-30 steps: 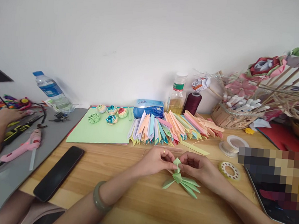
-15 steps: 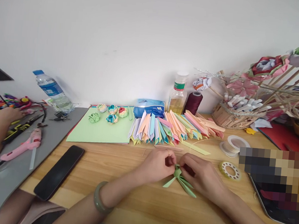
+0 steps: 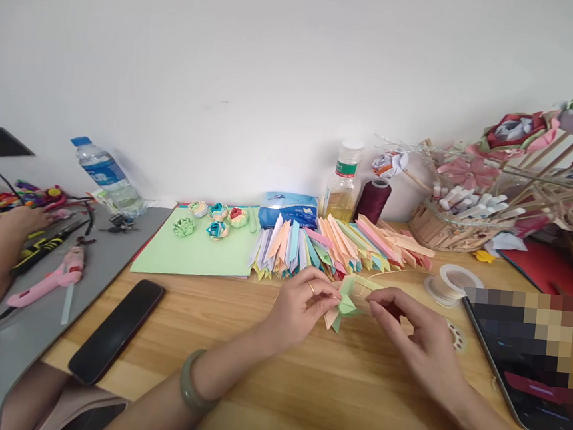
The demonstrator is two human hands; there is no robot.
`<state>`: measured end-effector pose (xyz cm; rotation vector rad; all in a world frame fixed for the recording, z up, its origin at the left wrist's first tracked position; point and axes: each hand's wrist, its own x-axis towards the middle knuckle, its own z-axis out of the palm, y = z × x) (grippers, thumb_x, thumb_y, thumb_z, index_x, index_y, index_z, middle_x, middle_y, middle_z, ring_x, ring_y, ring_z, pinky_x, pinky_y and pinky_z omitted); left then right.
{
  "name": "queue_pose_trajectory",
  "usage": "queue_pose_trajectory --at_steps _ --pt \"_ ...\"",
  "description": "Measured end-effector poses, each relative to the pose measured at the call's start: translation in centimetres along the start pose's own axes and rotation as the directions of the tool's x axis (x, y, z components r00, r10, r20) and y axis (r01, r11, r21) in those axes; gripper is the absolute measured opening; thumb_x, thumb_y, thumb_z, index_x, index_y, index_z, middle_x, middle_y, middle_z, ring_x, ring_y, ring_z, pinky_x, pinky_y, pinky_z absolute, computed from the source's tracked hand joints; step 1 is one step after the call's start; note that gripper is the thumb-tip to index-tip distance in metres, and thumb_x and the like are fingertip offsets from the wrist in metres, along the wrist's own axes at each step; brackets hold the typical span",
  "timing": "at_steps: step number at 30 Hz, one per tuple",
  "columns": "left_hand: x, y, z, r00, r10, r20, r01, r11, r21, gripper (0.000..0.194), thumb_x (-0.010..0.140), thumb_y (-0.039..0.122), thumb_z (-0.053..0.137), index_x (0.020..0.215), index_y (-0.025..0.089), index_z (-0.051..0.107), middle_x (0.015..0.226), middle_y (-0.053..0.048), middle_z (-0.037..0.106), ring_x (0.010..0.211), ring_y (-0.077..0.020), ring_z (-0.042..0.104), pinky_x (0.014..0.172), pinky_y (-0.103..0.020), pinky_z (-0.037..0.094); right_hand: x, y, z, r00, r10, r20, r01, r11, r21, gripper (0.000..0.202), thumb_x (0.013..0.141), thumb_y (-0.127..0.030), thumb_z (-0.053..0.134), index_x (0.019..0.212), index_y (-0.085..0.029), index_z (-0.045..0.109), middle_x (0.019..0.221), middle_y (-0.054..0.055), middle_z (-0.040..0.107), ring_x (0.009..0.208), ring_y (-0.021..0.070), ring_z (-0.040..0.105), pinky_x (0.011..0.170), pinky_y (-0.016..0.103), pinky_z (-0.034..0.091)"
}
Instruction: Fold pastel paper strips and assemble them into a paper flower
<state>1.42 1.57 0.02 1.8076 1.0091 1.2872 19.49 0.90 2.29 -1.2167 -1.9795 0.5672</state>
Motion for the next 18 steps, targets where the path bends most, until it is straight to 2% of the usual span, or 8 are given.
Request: queue_pose_trajectory --at_steps 3,5,8,12,18 --pt "-0.07 -0.09 0.01 0.983 0.179 -0.040 -0.174 0.979 0.109 0.009 0.078 0.016 0.055 0.078 0.014 0.064 0.077 -0.005 0.055 0.071 -0.0114 0.055 0.062 -0.023 0.046 0.06 -0.43 -0.08 0.982 0.140 0.129 -0.152 0.985 0.086 0.025 0.083 -0.040 0.045 0.073 -0.020 0.054 0.059 -0.001 0.056 0.052 0.0127 0.049 0.048 0.023 0.038" --pt "-0.13 -0.09 0.09 0.972 0.231 -0.049 -0.220 0.962 0.163 0.007 0.077 0.015 0.057 0.078 0.014 0.063 0.074 -0.004 0.054 0.069 -0.0111 0.055 0.061 -0.023 0.046 -0.01 -0.26 0.14 0.969 0.166 0.184 -0.191 0.973 0.127 0.026 0.081 -0.043 0.047 0.075 -0.020 0.055 0.060 -0.001 0.056 0.054 0.0129 0.048 0.048 0.022 0.037" --pt "-0.28 -0.05 0.25 0.962 0.269 -0.042 -0.254 0.942 0.219 0.007 0.077 0.015 0.056 0.078 0.014 0.063 0.071 -0.003 0.054 0.066 -0.0106 0.054 0.060 -0.022 0.046 -0.12 0.26 0.53 0.960 0.191 0.203 -0.221 0.965 0.138 0.027 0.079 -0.045 0.049 0.074 -0.019 0.056 0.059 -0.002 0.053 0.054 0.0125 0.045 0.048 0.022 0.034" --pt "-0.44 -0.01 0.32 0.958 0.286 -0.001 -0.276 0.928 0.250 0.007 0.078 0.014 0.054 0.076 0.014 0.061 0.073 -0.004 0.055 0.068 -0.0110 0.055 0.063 -0.023 0.046 0.05 0.48 0.54 0.939 0.230 0.255 -0.277 0.946 0.169 0.030 0.079 -0.046 0.048 0.071 -0.019 0.057 0.058 -0.002 0.050 0.054 0.0122 0.043 0.048 0.022 0.032" --pt "-0.50 0.02 0.35 0.983 0.186 0.010 -0.184 0.959 0.215 0.010 0.081 0.017 0.050 0.078 0.014 0.059 0.078 -0.005 0.058 0.074 -0.0126 0.056 0.067 -0.025 0.046 0.59 0.03 0.06 0.899 0.321 0.299 -0.410 0.856 0.314 0.030 0.076 -0.047 0.051 0.065 -0.019 0.052 0.058 -0.001 0.054 0.057 0.0137 0.052 0.054 0.024 0.039"
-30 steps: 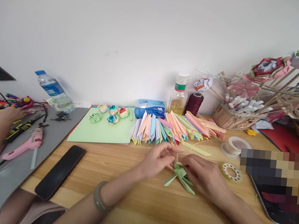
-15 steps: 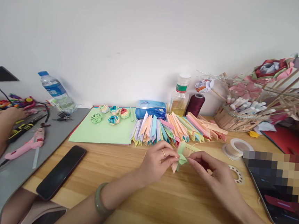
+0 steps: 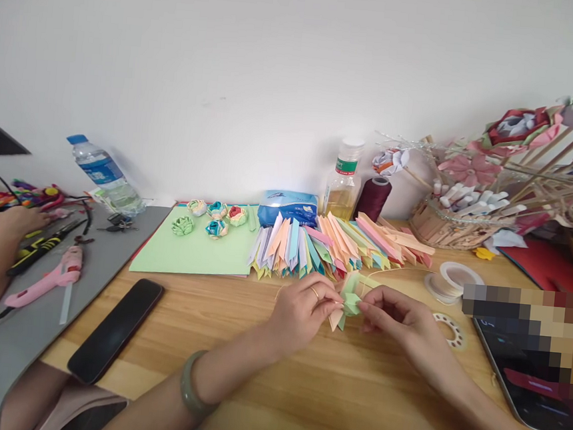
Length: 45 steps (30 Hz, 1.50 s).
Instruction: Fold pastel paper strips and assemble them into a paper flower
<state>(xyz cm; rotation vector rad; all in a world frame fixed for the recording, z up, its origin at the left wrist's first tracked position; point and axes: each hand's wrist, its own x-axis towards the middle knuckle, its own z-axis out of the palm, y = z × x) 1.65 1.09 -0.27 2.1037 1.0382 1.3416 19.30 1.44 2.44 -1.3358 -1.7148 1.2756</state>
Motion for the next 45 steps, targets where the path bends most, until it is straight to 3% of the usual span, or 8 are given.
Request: queue_pose_trajectory --at_steps 9,20,27,34,38,41,43,45 --pt "0.0 -0.2 0.0 0.993 -0.118 0.017 0.118 0.993 -0.023 0.008 0.082 0.018 0.049 0.078 0.015 0.054 0.080 -0.004 0.055 0.076 -0.0128 0.054 0.068 -0.026 0.045 0.2 0.2 0.1 0.996 0.020 -0.082 -0.015 0.998 0.063 0.031 0.071 -0.049 0.055 0.061 -0.020 0.050 0.058 -0.001 0.056 0.059 0.0146 0.055 0.059 0.025 0.044" --pt "0.1 -0.3 -0.2 0.981 -0.190 0.044 0.193 0.979 -0.072 0.008 0.082 0.016 0.049 0.076 0.015 0.053 0.078 -0.004 0.055 0.075 -0.0128 0.053 0.068 -0.026 0.043 0.2 0.7 0.0 0.998 0.037 -0.051 -0.029 0.990 0.139 0.027 0.074 -0.043 0.056 0.062 -0.019 0.050 0.058 -0.002 0.056 0.060 0.0132 0.058 0.059 0.023 0.045" --pt "0.2 -0.6 -0.2 0.938 -0.335 0.090 0.346 0.899 -0.269 0.007 0.079 0.019 0.052 0.073 0.015 0.053 0.079 -0.003 0.054 0.074 -0.0132 0.054 0.066 -0.027 0.047 0.3 0.5 -0.2 0.997 0.077 -0.014 -0.072 0.975 0.210 0.026 0.072 -0.042 0.058 0.063 -0.019 0.051 0.060 -0.002 0.059 0.059 0.0127 0.059 0.059 0.023 0.047" --pt "0.2 -0.5 -0.2 0.925 -0.363 0.111 0.379 0.869 -0.319 0.010 0.079 0.023 0.053 0.073 0.015 0.053 0.079 -0.003 0.054 0.074 -0.0136 0.056 0.069 -0.029 0.048 0.4 0.9 -0.2 0.995 0.095 0.016 -0.096 0.967 0.234 0.023 0.074 -0.039 0.056 0.063 -0.019 0.051 0.056 -0.001 0.060 0.055 0.0131 0.057 0.055 0.025 0.047" --pt "0.5 -0.5 -0.5 0.878 -0.451 0.159 0.469 0.752 -0.463 0.015 0.078 0.030 0.054 0.076 0.015 0.051 0.079 -0.003 0.057 0.073 -0.0138 0.059 0.069 -0.029 0.048 0.4 1.0 -0.6 0.988 0.031 -0.153 0.001 0.979 0.204 0.025 0.078 -0.039 0.051 0.062 -0.020 0.051 0.052 -0.002 0.056 0.051 0.0125 0.052 0.051 0.024 0.043" --pt "0.7 -0.9 -0.6 0.841 -0.490 0.230 0.519 0.610 -0.599 0.021 0.075 0.034 0.058 0.075 0.015 0.050 0.079 -0.003 0.059 0.073 -0.0134 0.060 0.070 -0.029 0.048 0.6 0.7 -1.0 0.930 -0.055 -0.364 0.086 0.994 0.069 0.022 0.078 -0.042 0.051 0.075 -0.021 0.057 0.075 0.001 0.061 0.074 0.0166 0.057 0.064 0.026 0.046" --pt "0.7 -1.2 -0.6 0.837 -0.470 0.280 0.521 0.531 -0.668 0.022 0.073 0.034 0.061 0.074 0.015 0.049 0.080 -0.002 0.059 0.074 -0.0130 0.060 0.072 -0.029 0.047 0.6 0.4 -1.0 0.945 -0.085 -0.316 0.092 0.996 0.007 0.024 0.078 -0.044 0.051 0.088 -0.023 0.059 0.091 0.003 0.063 0.088 0.0197 0.057 0.076 0.030 0.045" --pt "0.7 -1.3 -0.6 0.827 -0.458 0.327 0.539 0.479 -0.693 0.021 0.071 0.032 0.063 0.073 0.015 0.050 0.078 -0.002 0.058 0.073 -0.0122 0.059 0.072 -0.028 0.047 0.6 0.4 -0.8 0.984 -0.088 -0.156 0.094 0.995 0.035 0.030 0.078 -0.045 0.051 0.096 -0.022 0.058 0.095 0.004 0.064 0.087 0.0207 0.059 0.077 0.032 0.047"
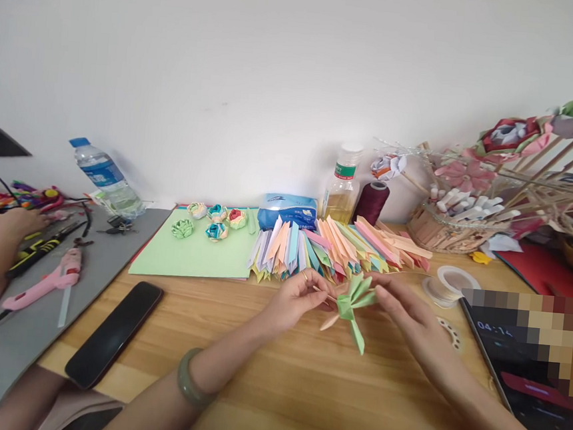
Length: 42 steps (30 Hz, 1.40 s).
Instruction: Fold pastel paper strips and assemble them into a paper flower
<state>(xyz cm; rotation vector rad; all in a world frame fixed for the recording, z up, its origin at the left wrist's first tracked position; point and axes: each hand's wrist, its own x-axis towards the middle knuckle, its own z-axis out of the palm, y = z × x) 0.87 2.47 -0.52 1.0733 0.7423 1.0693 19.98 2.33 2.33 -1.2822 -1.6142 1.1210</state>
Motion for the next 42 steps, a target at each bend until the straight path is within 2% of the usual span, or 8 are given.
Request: queue_pose_trajectory --at_steps 2,6,13,21,27,30,35,42 --pt "0.0 0.0 0.1 0.997 -0.072 0.025 0.072 0.997 0.018 0.019 0.069 0.027 0.065 0.073 0.014 0.051 0.076 -0.001 0.058 0.073 -0.0112 0.058 0.073 -0.027 0.046 -0.1 0.2 0.3 0.994 0.008 0.112 -0.010 1.000 0.019 0.035 0.076 -0.046 0.053 0.099 -0.020 0.058 0.088 0.005 0.066 0.078 0.0200 0.061 0.069 0.031 0.050" --pt "-0.2 0.5 0.9 0.986 -0.164 0.024 0.160 0.978 0.131 0.011 0.067 0.017 0.063 0.072 0.014 0.054 0.075 -0.001 0.058 0.075 -0.0113 0.057 0.075 -0.027 0.046 -0.6 0.7 0.6 0.993 -0.016 0.120 0.031 0.991 -0.128 0.036 0.077 -0.045 0.053 0.100 -0.018 0.060 0.074 0.003 0.067 0.065 0.0179 0.060 0.058 0.027 0.048" --pt "-0.8 0.1 1.8 0.996 -0.049 -0.069 0.070 0.932 0.355 0.019 0.065 0.019 0.066 0.083 0.013 0.061 0.082 -0.006 0.065 0.075 -0.0149 0.060 0.074 -0.031 0.049 -0.9 -0.1 1.0 0.978 -0.092 0.188 0.140 0.956 -0.258 0.027 0.083 -0.038 0.046 0.097 -0.020 0.060 0.081 0.003 0.067 0.065 0.0163 0.059 0.059 0.026 0.047" --pt "-0.9 -0.3 1.8 0.984 0.059 -0.170 0.015 0.913 0.407 0.003 0.070 0.015 0.057 0.072 0.013 0.059 0.074 -0.005 0.065 0.070 -0.0137 0.060 0.069 -0.028 0.049 -0.9 0.4 1.2 0.985 -0.158 0.067 0.172 0.904 -0.392 0.016 0.078 -0.022 0.044 0.091 -0.022 0.055 0.076 0.001 0.064 0.064 0.0156 0.060 0.056 0.025 0.048" --pt "-1.4 0.1 2.5 0.985 0.106 -0.133 -0.031 0.880 0.475 0.022 0.062 0.019 0.067 0.080 0.015 0.054 0.077 -0.003 0.061 0.072 -0.0138 0.058 0.067 -0.027 0.048 -1.3 0.5 1.3 0.908 -0.405 0.105 0.407 0.797 -0.446 0.021 0.081 -0.023 0.048 0.100 -0.022 0.056 0.084 0.005 0.064 0.071 0.0164 0.061 0.064 0.029 0.049" --pt "-1.4 -0.2 2.5 0.993 0.053 -0.102 0.004 0.874 0.487 0.015 0.065 0.020 0.065 0.077 0.015 0.057 0.070 -0.001 0.060 0.063 -0.0113 0.055 0.059 -0.024 0.047 -1.4 0.5 1.2 0.867 -0.470 0.165 0.493 0.763 -0.418 0.024 0.082 -0.021 0.046 0.104 -0.024 0.057 0.088 0.005 0.064 0.077 0.0170 0.061 0.066 0.029 0.050" --pt "-1.4 -0.7 2.4 0.994 0.045 -0.103 0.005 0.897 0.441 0.014 0.068 0.020 0.063 0.080 0.015 0.059 0.071 -0.002 0.062 0.064 -0.0121 0.057 0.060 -0.025 0.049 -1.3 0.8 1.1 0.859 -0.499 0.117 0.489 0.727 -0.482 0.016 0.083 -0.025 0.049 0.095 -0.024 0.060 0.089 0.006 0.063 0.080 0.0186 0.060 0.068 0.031 0.050" --pt "-1.4 -0.8 2.0 0.977 0.183 -0.110 -0.114 0.883 0.455 0.021 0.068 0.022 0.066 0.087 0.014 0.060 0.080 -0.005 0.061 0.070 -0.0130 0.058 0.065 -0.026 0.050 -1.1 1.6 1.0 0.766 -0.638 0.082 0.552 0.586 -0.593 0.023 0.080 -0.012 0.050 0.099 -0.022 0.058 0.090 0.007 0.060 0.083 0.0193 0.055 0.067 0.033 0.047"
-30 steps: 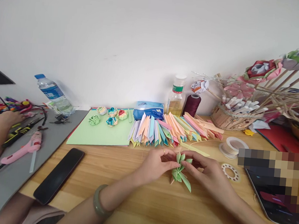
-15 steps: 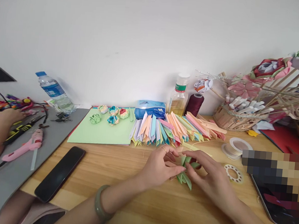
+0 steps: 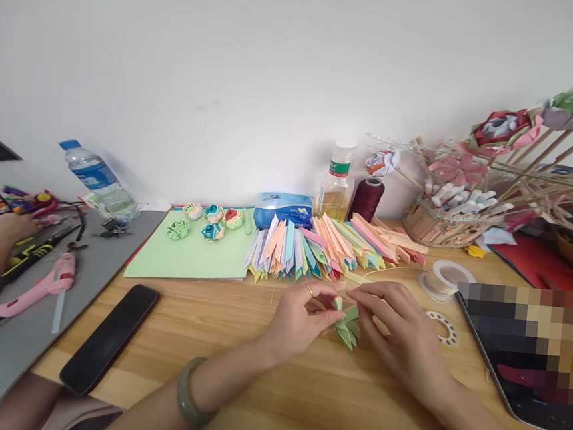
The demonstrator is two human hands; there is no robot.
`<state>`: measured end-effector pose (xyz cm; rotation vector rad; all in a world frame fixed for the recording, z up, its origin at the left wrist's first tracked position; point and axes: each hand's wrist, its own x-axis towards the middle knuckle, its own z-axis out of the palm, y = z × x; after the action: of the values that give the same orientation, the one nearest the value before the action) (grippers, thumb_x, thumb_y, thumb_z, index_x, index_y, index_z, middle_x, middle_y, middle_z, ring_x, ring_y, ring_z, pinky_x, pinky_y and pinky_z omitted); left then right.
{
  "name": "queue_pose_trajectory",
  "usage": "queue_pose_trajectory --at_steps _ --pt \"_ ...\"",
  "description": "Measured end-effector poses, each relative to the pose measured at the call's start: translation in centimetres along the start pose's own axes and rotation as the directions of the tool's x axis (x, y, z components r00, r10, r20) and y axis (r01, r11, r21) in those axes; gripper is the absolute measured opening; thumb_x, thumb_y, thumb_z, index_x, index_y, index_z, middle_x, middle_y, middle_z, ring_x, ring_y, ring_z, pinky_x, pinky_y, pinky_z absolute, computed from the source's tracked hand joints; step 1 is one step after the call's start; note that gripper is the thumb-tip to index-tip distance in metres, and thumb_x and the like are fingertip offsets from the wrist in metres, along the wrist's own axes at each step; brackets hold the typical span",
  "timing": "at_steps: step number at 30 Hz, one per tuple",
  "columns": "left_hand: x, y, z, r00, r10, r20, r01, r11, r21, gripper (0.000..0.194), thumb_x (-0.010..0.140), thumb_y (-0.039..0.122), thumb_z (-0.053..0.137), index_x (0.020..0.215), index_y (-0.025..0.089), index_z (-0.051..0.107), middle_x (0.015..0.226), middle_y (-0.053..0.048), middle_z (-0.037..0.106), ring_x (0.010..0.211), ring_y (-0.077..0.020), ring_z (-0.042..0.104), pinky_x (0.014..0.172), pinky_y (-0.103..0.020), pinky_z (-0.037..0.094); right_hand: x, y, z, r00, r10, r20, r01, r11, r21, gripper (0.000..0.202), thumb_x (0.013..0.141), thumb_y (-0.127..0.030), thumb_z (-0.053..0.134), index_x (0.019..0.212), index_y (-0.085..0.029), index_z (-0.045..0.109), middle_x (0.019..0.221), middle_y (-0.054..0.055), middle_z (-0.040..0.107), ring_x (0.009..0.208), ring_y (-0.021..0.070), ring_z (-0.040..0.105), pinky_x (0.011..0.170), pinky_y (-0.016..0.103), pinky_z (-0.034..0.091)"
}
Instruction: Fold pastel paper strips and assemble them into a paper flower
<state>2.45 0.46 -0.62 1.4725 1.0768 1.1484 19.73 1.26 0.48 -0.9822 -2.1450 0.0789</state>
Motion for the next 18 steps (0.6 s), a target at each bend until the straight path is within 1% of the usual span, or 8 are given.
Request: queue_pose_trajectory --at_steps 2,5,8,13,18 --pt "0.03 -0.12 -0.01 0.999 0.045 0.001 -0.045 0.999 0.005 0.019 0.069 0.022 0.065 0.085 0.014 0.061 0.081 -0.005 0.061 0.073 -0.0139 0.058 0.066 -0.027 0.051 0.03 -0.07 -0.07 1.000 -0.024 0.004 0.024 1.000 0.007 0.023 0.080 -0.012 0.052 0.099 -0.023 0.058 0.090 0.006 0.060 0.083 0.0192 0.055 0.068 0.033 0.046" --pt "0.08 -0.23 0.03 0.998 0.065 0.006 -0.065 0.998 0.023 0.018 0.069 0.023 0.065 0.084 0.014 0.062 0.081 -0.006 0.061 0.077 -0.0154 0.059 0.068 -0.028 0.051 0.12 -0.34 -0.18 0.999 -0.038 0.002 0.038 0.997 0.062 0.023 0.079 -0.012 0.053 0.099 -0.023 0.058 0.089 0.006 0.060 0.082 0.0187 0.055 0.068 0.033 0.047" --pt "0.08 -0.26 0.14 0.998 0.065 -0.001 -0.065 0.998 0.017 0.018 0.068 0.023 0.066 0.083 0.014 0.064 0.081 -0.006 0.062 0.076 -0.0158 0.060 0.068 -0.028 0.052 0.15 -0.58 -0.10 1.000 -0.014 0.002 0.014 0.993 0.115 0.021 0.079 -0.013 0.054 0.097 -0.023 0.059 0.088 0.006 0.059 0.082 0.0187 0.055 0.068 0.032 0.047" --pt "0.00 -0.33 0.40 0.998 0.037 -0.046 -0.038 0.999 -0.007 0.017 0.066 0.022 0.068 0.081 0.013 0.065 0.081 -0.007 0.065 0.073 -0.0156 0.062 0.068 -0.028 0.053 0.09 -0.66 0.36 0.999 0.045 -0.013 -0.043 0.988 0.148 0.017 0.079 -0.014 0.056 0.093 -0.023 0.059 0.087 0.006 0.059 0.082 0.0188 0.054 0.068 0.033 0.047" --pt "-0.01 -0.53 0.53 0.997 0.024 -0.067 -0.023 1.000 0.010 0.016 0.067 0.019 0.066 0.082 0.013 0.065 0.085 -0.008 0.068 0.076 -0.0172 0.064 0.073 -0.029 0.054 0.10 -0.59 0.70 0.997 0.066 -0.034 -0.060 0.985 0.162 0.006 0.078 -0.016 0.059 0.082 -0.020 0.058 0.081 0.005 0.058 0.077 0.0177 0.054 0.065 0.031 0.046"
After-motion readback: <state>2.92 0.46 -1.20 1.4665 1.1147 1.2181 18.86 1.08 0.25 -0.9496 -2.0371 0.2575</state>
